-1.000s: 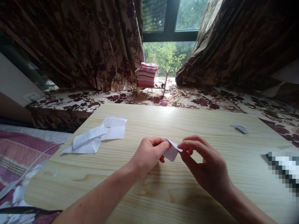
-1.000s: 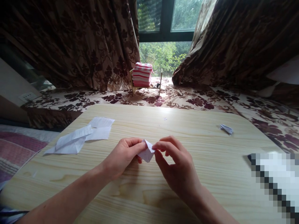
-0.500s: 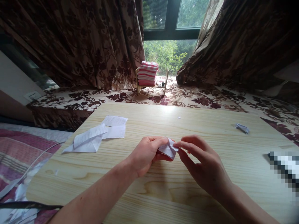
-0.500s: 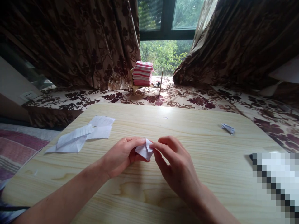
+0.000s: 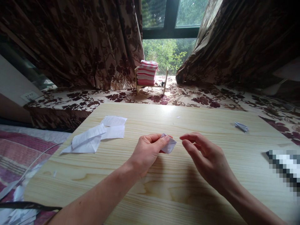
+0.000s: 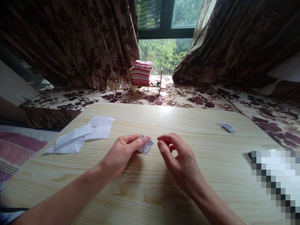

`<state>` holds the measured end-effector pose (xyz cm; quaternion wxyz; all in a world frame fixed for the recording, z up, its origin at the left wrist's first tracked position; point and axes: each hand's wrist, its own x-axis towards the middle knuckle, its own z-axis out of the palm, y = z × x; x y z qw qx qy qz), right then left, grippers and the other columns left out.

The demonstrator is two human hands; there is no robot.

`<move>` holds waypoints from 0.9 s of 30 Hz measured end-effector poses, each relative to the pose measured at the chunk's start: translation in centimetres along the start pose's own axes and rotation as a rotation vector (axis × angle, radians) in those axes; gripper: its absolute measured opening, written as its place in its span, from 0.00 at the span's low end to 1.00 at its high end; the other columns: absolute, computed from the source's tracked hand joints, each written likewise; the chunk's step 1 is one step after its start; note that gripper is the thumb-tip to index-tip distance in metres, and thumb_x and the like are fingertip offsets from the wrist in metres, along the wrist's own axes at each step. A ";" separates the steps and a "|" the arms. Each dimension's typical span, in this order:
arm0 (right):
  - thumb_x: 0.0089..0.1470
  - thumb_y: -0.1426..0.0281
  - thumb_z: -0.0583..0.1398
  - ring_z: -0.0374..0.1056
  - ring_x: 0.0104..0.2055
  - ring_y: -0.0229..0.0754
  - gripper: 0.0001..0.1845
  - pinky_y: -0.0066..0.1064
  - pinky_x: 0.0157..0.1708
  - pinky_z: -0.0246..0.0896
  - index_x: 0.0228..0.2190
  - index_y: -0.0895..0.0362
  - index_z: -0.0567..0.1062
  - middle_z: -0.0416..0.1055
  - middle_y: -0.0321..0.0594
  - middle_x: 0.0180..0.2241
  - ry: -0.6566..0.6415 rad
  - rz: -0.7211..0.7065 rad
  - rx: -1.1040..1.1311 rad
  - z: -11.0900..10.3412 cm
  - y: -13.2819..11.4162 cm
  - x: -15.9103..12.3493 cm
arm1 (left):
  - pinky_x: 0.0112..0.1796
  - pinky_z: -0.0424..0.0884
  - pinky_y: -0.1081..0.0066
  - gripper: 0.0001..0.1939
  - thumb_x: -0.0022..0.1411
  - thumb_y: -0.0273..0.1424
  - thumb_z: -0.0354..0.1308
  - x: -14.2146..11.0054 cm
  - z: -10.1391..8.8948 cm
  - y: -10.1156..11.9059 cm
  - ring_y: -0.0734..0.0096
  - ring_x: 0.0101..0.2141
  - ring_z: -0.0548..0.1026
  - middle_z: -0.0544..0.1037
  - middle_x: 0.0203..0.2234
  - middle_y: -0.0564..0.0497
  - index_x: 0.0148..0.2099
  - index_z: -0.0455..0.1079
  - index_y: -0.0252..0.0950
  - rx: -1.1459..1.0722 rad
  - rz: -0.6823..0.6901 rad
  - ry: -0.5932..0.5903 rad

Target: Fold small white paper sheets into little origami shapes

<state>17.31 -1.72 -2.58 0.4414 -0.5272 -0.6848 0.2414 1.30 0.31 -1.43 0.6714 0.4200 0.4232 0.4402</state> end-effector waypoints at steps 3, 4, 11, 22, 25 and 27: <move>0.57 0.64 0.55 0.67 0.30 0.36 0.11 0.27 0.28 0.61 0.29 0.56 0.73 0.72 0.37 0.28 -0.125 0.111 0.105 0.1 -0.2 0.1 | 0.35 0.65 0.75 0.10 0.54 0.32 0.60 -0.1 0.1 0.0 0.76 0.30 0.69 0.77 0.27 0.49 0.32 0.77 0.29 -0.003 0.012 -0.030; 0.57 0.63 0.55 0.67 0.30 0.37 0.12 0.27 0.29 0.61 0.29 0.56 0.73 0.72 0.37 0.27 -0.147 0.117 0.138 0.2 -0.1 0.1 | 0.35 0.65 0.75 0.10 0.54 0.32 0.60 -0.2 0.1 0.0 0.75 0.30 0.70 0.77 0.27 0.49 0.33 0.77 0.29 0.001 0.016 -0.044; 0.56 0.63 0.56 0.65 0.28 0.37 0.12 0.28 0.29 0.60 0.25 0.57 0.71 0.71 0.38 0.25 -0.116 0.091 0.145 0.3 0.1 -0.1 | 0.28 0.62 0.77 0.07 0.52 0.29 0.61 -0.3 0.3 0.1 0.78 0.25 0.66 0.72 0.20 0.53 0.25 0.73 0.29 0.203 0.035 -0.046; 0.57 0.62 0.53 0.63 0.27 0.36 0.13 0.27 0.26 0.59 0.26 0.57 0.68 0.68 0.37 0.24 -0.233 0.145 0.140 0.1 -0.3 -0.1 | 0.31 0.67 0.76 0.10 0.54 0.33 0.60 -0.3 0.1 0.0 0.74 0.27 0.71 0.76 0.23 0.50 0.29 0.74 0.30 0.267 0.061 -0.049; 0.57 0.63 0.52 0.62 0.26 0.37 0.14 0.27 0.25 0.58 0.25 0.57 0.68 0.67 0.37 0.23 -0.247 0.110 0.092 0.1 -0.5 -0.1 | 0.29 0.67 0.75 0.09 0.54 0.32 0.60 -0.4 0.2 0.1 0.74 0.26 0.71 0.75 0.22 0.50 0.30 0.74 0.30 0.318 0.100 -0.022; 0.58 0.63 0.51 0.61 0.25 0.36 0.15 0.27 0.24 0.56 0.24 0.56 0.68 0.65 0.36 0.22 -0.248 0.079 0.057 0.0 -0.5 -0.1 | 0.28 0.66 0.75 0.09 0.55 0.32 0.59 -0.5 0.3 0.2 0.74 0.25 0.70 0.74 0.22 0.50 0.29 0.73 0.30 0.351 0.110 -0.031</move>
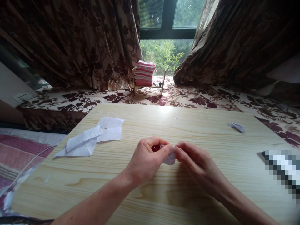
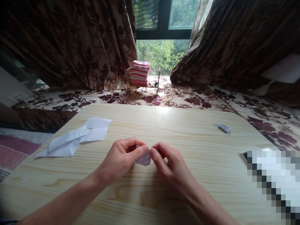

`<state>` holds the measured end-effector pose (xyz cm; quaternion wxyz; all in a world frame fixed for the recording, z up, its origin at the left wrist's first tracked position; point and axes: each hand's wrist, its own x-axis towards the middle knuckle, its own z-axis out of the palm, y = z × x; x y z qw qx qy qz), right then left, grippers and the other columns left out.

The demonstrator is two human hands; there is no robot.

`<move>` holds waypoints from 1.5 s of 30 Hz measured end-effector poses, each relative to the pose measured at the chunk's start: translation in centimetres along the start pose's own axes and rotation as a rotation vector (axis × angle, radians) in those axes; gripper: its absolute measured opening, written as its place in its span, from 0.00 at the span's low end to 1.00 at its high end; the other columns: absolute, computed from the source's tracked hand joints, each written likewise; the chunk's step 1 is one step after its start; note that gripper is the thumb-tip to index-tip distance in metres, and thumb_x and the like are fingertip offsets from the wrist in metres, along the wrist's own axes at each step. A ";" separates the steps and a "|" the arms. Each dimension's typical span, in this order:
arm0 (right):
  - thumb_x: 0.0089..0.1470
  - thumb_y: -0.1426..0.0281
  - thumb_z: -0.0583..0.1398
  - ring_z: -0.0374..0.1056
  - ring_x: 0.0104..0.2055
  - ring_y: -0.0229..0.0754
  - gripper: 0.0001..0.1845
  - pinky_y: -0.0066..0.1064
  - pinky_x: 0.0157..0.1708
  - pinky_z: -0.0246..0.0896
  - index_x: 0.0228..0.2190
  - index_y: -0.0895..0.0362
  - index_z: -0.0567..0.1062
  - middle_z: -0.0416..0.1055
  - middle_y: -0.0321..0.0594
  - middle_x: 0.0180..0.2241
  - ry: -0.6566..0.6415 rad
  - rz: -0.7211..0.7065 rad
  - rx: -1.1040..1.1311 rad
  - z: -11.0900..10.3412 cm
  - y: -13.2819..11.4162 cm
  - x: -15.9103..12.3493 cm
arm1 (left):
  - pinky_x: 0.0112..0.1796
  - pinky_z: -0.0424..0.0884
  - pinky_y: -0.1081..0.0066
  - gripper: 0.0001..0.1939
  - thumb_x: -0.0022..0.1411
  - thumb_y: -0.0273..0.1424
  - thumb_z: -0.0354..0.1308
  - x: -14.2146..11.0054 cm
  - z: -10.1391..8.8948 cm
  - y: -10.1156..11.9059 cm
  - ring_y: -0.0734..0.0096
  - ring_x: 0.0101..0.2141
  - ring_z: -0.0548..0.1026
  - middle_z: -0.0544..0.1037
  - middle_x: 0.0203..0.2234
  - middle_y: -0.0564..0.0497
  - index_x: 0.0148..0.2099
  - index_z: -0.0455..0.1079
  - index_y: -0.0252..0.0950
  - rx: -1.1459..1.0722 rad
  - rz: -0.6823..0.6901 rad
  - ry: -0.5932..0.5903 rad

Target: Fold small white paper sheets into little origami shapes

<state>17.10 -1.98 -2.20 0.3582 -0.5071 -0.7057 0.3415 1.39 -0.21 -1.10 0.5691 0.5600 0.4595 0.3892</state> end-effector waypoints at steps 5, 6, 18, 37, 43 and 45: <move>0.59 0.67 0.51 0.60 0.24 0.35 0.14 0.27 0.24 0.56 0.23 0.56 0.65 0.64 0.35 0.22 0.016 -0.112 -0.113 -0.6 0.2 -0.2 | 0.26 0.64 0.77 0.09 0.56 0.30 0.56 -0.3 0.1 0.4 0.75 0.25 0.68 0.72 0.21 0.51 0.26 0.72 0.30 0.069 0.023 -0.062; 0.58 0.67 0.51 0.60 0.24 0.35 0.13 0.27 0.24 0.55 0.23 0.56 0.65 0.63 0.35 0.21 0.027 -0.121 -0.133 -0.7 0.3 -0.1 | 0.26 0.63 0.77 0.10 0.56 0.29 0.55 -0.3 0.0 0.4 0.75 0.25 0.68 0.72 0.20 0.51 0.26 0.72 0.31 0.091 0.029 -0.064; 0.57 0.62 0.53 0.64 0.27 0.37 0.13 0.27 0.28 0.60 0.27 0.57 0.70 0.70 0.37 0.25 0.018 0.005 0.062 -0.7 0.9 0.3 | 0.26 0.61 0.75 0.13 0.56 0.36 0.57 0.3 -0.4 -0.3 0.75 0.24 0.66 0.73 0.20 0.51 0.28 0.74 0.30 0.102 0.022 0.002; 0.57 0.59 0.52 0.63 0.28 0.39 0.17 0.31 0.30 0.59 0.27 0.58 0.71 0.69 0.38 0.24 0.325 0.019 0.172 3.8 -0.5 -5.3 | 0.33 0.64 0.74 0.11 0.58 0.36 0.56 -6.5 1.6 -1.9 0.71 0.29 0.69 0.73 0.24 0.51 0.29 0.71 0.32 0.180 0.223 0.285; 0.57 0.58 0.52 0.66 0.31 0.40 0.19 0.31 0.31 0.62 0.28 0.59 0.73 0.69 0.40 0.28 0.423 -0.036 0.279 4.2 -1.1 -4.9 | 0.33 0.64 0.74 0.11 0.57 0.35 0.56 -7.2 1.3 -1.6 0.71 0.29 0.69 0.74 0.24 0.51 0.29 0.71 0.32 0.209 0.287 0.253; 0.56 0.60 0.54 0.65 0.30 0.39 0.16 0.30 0.31 0.62 0.28 0.59 0.73 0.68 0.39 0.27 0.404 -0.072 0.277 4.2 -1.3 -4.9 | 0.33 0.64 0.74 0.11 0.58 0.34 0.55 -7.2 1.2 -1.7 0.71 0.29 0.69 0.74 0.23 0.51 0.28 0.71 0.32 0.224 0.301 0.235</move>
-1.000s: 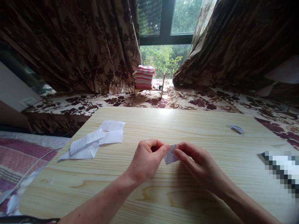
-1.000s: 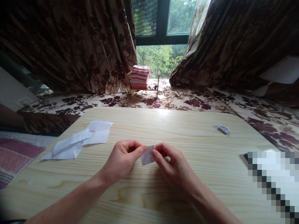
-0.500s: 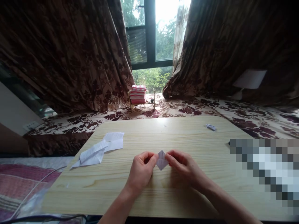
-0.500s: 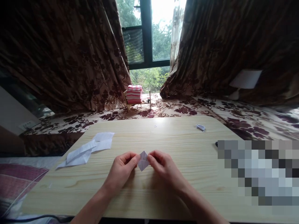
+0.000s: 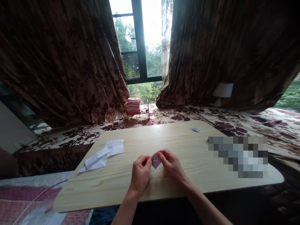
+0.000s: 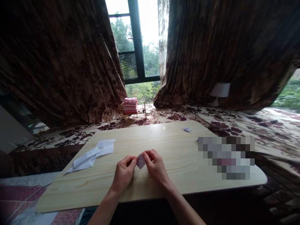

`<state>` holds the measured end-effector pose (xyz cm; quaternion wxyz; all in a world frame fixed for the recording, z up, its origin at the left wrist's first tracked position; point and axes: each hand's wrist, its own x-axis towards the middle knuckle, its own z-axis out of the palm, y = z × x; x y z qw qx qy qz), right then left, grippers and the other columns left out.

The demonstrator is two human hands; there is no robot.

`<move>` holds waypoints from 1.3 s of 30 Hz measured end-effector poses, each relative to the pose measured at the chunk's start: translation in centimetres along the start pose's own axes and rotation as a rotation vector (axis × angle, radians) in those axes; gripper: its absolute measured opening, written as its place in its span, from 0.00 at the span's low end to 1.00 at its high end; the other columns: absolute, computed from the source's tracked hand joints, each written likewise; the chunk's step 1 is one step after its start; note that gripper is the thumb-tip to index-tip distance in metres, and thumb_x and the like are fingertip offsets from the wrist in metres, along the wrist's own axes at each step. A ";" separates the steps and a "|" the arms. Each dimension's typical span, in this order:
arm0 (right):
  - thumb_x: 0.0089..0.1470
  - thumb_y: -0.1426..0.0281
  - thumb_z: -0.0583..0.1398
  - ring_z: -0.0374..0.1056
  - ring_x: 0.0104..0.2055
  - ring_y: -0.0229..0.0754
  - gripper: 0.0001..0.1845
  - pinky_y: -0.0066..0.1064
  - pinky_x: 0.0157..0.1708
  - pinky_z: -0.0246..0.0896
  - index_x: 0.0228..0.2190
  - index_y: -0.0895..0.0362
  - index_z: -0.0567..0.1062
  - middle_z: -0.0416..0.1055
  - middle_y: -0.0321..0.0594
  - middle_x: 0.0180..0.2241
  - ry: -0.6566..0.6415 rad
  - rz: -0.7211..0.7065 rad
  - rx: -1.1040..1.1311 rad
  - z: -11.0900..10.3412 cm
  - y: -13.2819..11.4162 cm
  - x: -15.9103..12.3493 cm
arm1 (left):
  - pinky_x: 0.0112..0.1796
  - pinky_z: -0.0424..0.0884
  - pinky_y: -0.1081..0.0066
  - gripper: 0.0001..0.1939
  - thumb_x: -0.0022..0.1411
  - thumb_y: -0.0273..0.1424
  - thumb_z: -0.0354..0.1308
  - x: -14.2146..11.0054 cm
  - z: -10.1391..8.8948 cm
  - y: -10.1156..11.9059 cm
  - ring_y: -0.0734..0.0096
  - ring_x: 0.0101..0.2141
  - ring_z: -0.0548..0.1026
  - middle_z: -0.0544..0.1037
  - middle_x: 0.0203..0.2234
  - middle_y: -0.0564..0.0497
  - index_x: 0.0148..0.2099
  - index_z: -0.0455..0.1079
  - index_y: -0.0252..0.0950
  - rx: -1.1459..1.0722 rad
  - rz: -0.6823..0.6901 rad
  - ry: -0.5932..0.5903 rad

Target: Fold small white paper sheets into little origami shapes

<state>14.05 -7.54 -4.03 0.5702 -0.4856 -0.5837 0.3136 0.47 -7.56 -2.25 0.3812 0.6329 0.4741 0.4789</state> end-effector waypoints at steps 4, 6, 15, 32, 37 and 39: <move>0.54 0.62 0.56 0.65 0.29 0.39 0.13 0.29 0.30 0.62 0.27 0.59 0.73 0.68 0.38 0.26 -0.023 -0.008 -0.001 0.1 0.3 -0.1 | 0.32 0.64 0.74 0.12 0.57 0.36 0.56 0.2 0.1 -0.7 0.71 0.28 0.69 0.74 0.23 0.51 0.28 0.71 0.32 0.002 0.010 0.002; 0.54 0.63 0.56 0.65 0.28 0.39 0.12 0.29 0.28 0.62 0.26 0.58 0.72 0.68 0.38 0.25 -0.026 -0.002 -0.008 0.2 0.5 -0.1 | 0.32 0.65 0.74 0.12 0.56 0.37 0.56 0.4 0.2 -1.1 0.70 0.28 0.70 0.74 0.23 0.51 0.27 0.71 0.32 -0.002 0.002 0.011; 0.54 0.68 0.54 0.66 0.32 0.40 0.09 0.31 0.33 0.62 0.29 0.57 0.72 0.68 0.40 0.30 0.003 -0.043 0.000 0.2 1.2 -0.2 | 0.28 0.63 0.75 0.11 0.56 0.35 0.56 0.4 0.4 -1.0 0.72 0.26 0.68 0.72 0.22 0.52 0.29 0.71 0.32 0.022 -0.003 0.020; 0.53 0.67 0.57 0.71 0.38 0.44 0.11 0.35 0.40 0.67 0.37 0.59 0.74 0.75 0.45 0.36 0.094 0.033 0.047 0.2 2.0 -0.3 | 0.31 0.65 0.74 0.11 0.56 0.37 0.57 0.2 0.5 -1.3 0.71 0.27 0.70 0.74 0.24 0.51 0.32 0.71 0.32 -0.008 -0.004 0.011; 0.55 0.65 0.56 0.71 0.36 0.43 0.11 0.35 0.37 0.66 0.36 0.58 0.74 0.74 0.44 0.35 0.097 0.034 0.001 0.0 1.9 -0.3 | 0.32 0.66 0.74 0.11 0.56 0.36 0.57 0.3 0.5 -1.3 0.71 0.28 0.71 0.75 0.25 0.50 0.31 0.72 0.32 -0.011 -0.021 0.040; 0.55 0.65 0.55 0.70 0.33 0.42 0.11 0.34 0.34 0.65 0.32 0.58 0.74 0.73 0.43 0.32 0.076 0.022 -0.026 -0.1 1.7 -0.3 | 0.32 0.66 0.74 0.11 0.56 0.37 0.57 0.4 0.5 -1.4 0.70 0.29 0.71 0.76 0.25 0.50 0.32 0.72 0.32 -0.029 -0.034 0.050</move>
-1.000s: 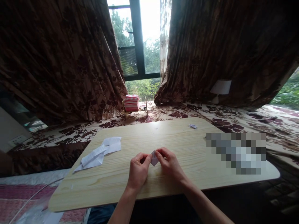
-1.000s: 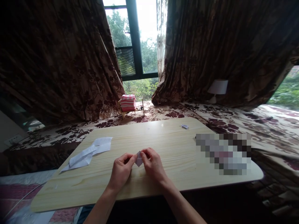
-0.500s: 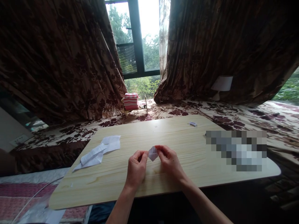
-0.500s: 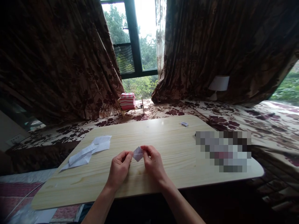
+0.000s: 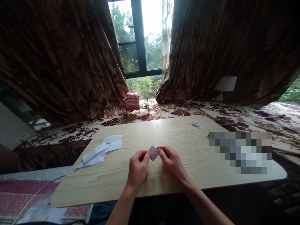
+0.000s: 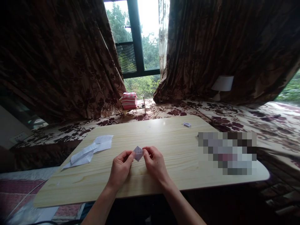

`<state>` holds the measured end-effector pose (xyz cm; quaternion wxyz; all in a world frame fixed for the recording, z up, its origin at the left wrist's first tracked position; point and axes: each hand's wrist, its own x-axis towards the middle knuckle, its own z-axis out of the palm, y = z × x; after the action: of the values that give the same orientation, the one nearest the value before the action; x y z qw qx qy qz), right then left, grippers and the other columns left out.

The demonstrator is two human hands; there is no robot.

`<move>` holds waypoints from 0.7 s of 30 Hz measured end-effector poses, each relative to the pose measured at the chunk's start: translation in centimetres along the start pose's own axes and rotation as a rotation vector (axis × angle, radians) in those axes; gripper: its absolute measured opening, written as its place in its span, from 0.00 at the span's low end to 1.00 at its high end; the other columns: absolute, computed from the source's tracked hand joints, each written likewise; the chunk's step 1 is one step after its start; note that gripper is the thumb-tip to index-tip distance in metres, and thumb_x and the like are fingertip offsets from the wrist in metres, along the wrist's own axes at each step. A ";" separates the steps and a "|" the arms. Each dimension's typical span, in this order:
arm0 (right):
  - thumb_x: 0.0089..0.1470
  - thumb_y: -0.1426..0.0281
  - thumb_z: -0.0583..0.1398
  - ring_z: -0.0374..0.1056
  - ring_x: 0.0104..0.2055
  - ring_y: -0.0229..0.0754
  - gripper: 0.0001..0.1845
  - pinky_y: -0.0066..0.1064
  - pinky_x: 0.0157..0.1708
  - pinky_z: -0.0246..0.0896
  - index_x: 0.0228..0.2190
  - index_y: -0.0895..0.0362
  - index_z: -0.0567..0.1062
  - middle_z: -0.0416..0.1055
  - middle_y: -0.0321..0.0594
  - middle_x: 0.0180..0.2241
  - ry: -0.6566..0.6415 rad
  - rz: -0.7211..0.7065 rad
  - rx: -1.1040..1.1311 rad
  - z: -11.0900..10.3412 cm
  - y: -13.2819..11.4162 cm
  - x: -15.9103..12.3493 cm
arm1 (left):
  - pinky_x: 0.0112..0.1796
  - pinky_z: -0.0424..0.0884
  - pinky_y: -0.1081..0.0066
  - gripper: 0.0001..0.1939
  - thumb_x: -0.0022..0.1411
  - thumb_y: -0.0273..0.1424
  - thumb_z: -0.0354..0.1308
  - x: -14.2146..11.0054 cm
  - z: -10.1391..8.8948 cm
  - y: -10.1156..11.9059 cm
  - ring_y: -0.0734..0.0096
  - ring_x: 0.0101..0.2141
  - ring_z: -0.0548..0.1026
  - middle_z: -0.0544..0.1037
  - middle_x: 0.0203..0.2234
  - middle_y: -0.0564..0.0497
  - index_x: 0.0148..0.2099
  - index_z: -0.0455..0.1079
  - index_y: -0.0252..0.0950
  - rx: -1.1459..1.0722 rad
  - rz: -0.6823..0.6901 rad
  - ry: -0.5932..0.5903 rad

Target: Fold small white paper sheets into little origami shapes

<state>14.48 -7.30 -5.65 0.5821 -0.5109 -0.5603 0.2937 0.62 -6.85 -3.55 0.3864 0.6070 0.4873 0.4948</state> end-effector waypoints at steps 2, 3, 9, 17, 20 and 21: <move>0.55 0.66 0.55 0.68 0.31 0.41 0.10 0.33 0.33 0.63 0.29 0.58 0.73 0.71 0.41 0.29 -0.027 -0.025 -0.023 -0.1 -0.4 -0.1 | 0.32 0.66 0.74 0.12 0.56 0.37 0.57 0.0 0.0 -0.1 0.71 0.28 0.71 0.76 0.25 0.50 0.32 0.72 0.32 -0.017 -0.002 0.004; 0.55 0.66 0.55 0.67 0.31 0.41 0.10 0.33 0.33 0.63 0.28 0.57 0.73 0.70 0.40 0.28 -0.041 -0.039 -0.030 -0.1 -0.6 -0.1 | 0.32 0.66 0.74 0.11 0.56 0.37 0.57 0.0 0.1 -0.2 0.71 0.28 0.71 0.75 0.25 0.50 0.33 0.72 0.32 -0.024 0.002 0.005; 0.56 0.69 0.54 0.65 0.31 0.39 0.09 0.31 0.33 0.60 0.26 0.57 0.71 0.67 0.38 0.28 -0.126 -0.154 -0.121 0.0 -1.6 -0.5 | 0.31 0.66 0.74 0.09 0.57 0.34 0.57 -0.2 0.2 0.0 0.71 0.29 0.70 0.73 0.26 0.51 0.31 0.70 0.33 0.010 0.099 -0.007; 0.57 0.67 0.52 0.67 0.33 0.41 0.11 0.32 0.33 0.61 0.28 0.56 0.71 0.70 0.40 0.30 -0.046 -0.070 -0.111 -0.2 -0.8 -0.2 | 0.30 0.66 0.75 0.09 0.58 0.34 0.56 -0.1 0.4 -0.1 0.74 0.27 0.69 0.71 0.23 0.53 0.30 0.68 0.33 0.012 0.092 0.003; 0.57 0.67 0.52 0.67 0.35 0.41 0.11 0.31 0.33 0.62 0.31 0.56 0.72 0.71 0.41 0.33 -0.046 -0.067 -0.095 -0.2 -1.0 -0.1 | 0.31 0.67 0.74 0.09 0.58 0.34 0.56 0.0 0.1 -0.4 0.73 0.28 0.70 0.73 0.25 0.52 0.31 0.69 0.33 -0.002 0.098 0.016; 0.56 0.67 0.53 0.68 0.34 0.41 0.10 0.31 0.33 0.62 0.30 0.56 0.73 0.71 0.40 0.32 -0.069 -0.074 -0.091 -0.2 -1.1 -0.2 | 0.32 0.67 0.74 0.09 0.58 0.34 0.56 0.0 0.0 -0.5 0.73 0.28 0.71 0.73 0.25 0.52 0.31 0.70 0.33 -0.001 0.106 0.013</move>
<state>14.35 -7.83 -4.72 0.5489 -0.5053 -0.6114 0.2636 0.55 -6.77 -4.00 0.3568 0.6284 0.4568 0.5189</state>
